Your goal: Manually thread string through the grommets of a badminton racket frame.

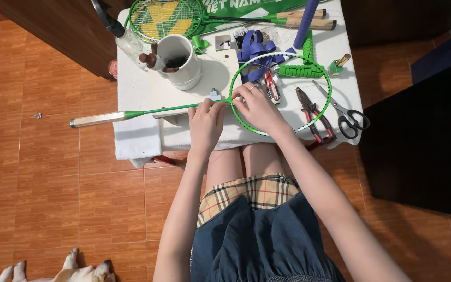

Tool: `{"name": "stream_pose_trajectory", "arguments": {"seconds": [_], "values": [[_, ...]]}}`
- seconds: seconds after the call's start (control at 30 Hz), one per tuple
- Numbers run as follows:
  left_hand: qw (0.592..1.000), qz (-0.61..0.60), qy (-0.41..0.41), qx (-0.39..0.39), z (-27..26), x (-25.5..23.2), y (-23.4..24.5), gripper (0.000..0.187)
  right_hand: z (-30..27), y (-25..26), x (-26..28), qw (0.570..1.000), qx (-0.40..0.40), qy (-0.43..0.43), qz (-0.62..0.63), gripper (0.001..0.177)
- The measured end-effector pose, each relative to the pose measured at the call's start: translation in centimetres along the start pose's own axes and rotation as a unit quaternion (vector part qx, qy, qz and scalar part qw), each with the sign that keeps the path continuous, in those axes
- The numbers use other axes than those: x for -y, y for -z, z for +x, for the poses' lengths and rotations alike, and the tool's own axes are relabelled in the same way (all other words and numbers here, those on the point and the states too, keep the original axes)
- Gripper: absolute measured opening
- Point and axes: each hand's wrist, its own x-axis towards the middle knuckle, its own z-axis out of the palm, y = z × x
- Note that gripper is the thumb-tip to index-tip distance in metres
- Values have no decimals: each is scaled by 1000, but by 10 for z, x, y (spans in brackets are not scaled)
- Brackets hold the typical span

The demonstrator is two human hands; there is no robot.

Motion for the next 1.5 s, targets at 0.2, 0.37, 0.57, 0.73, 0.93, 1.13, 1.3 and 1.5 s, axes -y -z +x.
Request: {"name": "stream_pose_trajectory", "arguments": {"seconds": [0.2,0.37,0.57,0.73,0.93,1.13,1.3,1.5], "values": [[999,16,28,-26,-3,-1,4,6,-1,-6,15,997,-19,9,-69,13],[998,28,30,-39,-2,-7,18,6,5,-16,17,982,-36,16,-182,10],[997,62,35,-32,-10,-11,28,3,1,-37,10,977,-61,-15,-203,13],[997,55,45,-30,-19,-13,39,1,-3,-41,6,981,-76,-20,-175,13],[997,10,73,-22,-38,-12,83,7,-6,-28,21,979,-71,-10,-191,11],[974,-78,210,-23,-74,0,178,10,-17,-24,25,976,-72,23,-206,16],[973,2,184,-137,-131,2,271,20,-24,-9,30,983,-74,-3,-167,25],[958,-46,202,-199,-128,-34,284,27,-32,18,46,990,-133,-33,-26,21]]}}
